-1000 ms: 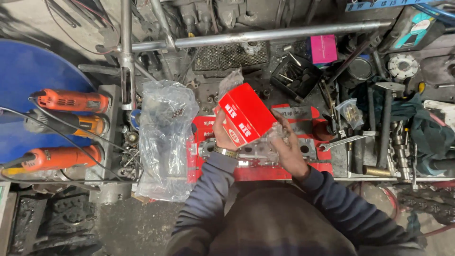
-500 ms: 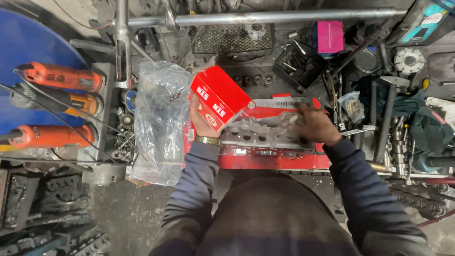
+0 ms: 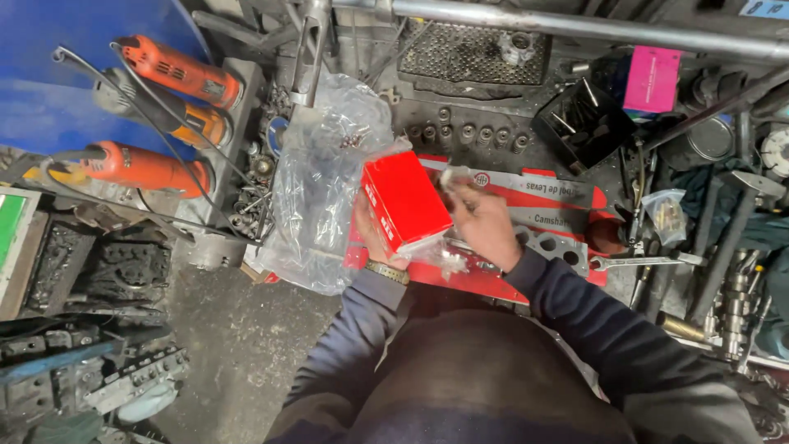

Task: The person opens a red box containing a camshaft and removes the part. They wipe the camshaft with a white cloth and place it into a red engine cylinder head. The person then uses a screwdriver to tighten bolts on the cylinder head.

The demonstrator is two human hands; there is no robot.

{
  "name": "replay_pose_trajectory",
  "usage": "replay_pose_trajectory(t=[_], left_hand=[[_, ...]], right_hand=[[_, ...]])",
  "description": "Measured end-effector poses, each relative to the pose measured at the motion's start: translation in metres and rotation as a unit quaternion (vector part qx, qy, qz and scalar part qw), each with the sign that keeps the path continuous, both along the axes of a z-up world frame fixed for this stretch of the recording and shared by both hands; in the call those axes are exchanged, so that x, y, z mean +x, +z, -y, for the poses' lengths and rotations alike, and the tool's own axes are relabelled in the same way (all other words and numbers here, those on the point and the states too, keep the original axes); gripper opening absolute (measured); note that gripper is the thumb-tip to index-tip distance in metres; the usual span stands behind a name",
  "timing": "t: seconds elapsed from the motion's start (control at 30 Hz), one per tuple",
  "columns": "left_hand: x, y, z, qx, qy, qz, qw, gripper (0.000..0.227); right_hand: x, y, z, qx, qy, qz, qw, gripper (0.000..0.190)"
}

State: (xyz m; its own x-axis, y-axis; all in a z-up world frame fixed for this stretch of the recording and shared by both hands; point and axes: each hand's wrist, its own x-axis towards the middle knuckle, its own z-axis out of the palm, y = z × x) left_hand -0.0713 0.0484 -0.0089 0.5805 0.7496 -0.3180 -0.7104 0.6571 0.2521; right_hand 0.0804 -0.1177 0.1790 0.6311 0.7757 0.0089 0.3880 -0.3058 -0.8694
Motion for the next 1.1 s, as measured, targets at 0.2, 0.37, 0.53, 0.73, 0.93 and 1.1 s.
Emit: replay_pose_trajectory(t=[0.2, 0.37, 0.53, 0.73, 0.93, 1.1], left_hand=[[-0.018, 0.063, 0.019, -0.03, 0.024, 0.002, 0.999, 0.059], [-0.035, 0.071, 0.02, -0.012, -0.008, -0.008, 1.0, 0.056], [-0.051, 0.114, 0.048, -0.007, -0.102, -0.037, 0.994, 0.054], [-0.077, 0.137, 0.024, 0.011, -0.029, -0.118, 0.993, 0.052], [-0.144, 0.178, -0.023, 0.052, 0.094, -0.136, 0.985, 0.066], [-0.165, 0.185, -0.033, 0.113, 0.038, -0.064, 0.991, 0.087]], right_hand=[[-0.016, -0.065, 0.002, -0.005, 0.234, 0.345, 0.909, 0.047], [0.005, 0.052, 0.027, 0.009, 0.311, 0.187, 0.932, 0.028], [-0.016, 0.056, 0.006, 0.051, 0.195, -0.278, 0.939, 0.057], [0.013, 0.005, -0.011, 0.048, 0.174, -0.345, 0.921, 0.088], [0.114, -0.033, 0.012, 0.05, -0.031, -0.404, 0.913, 0.083], [0.152, -0.087, -0.021, -0.278, 0.166, 0.354, 0.877, 0.111]])
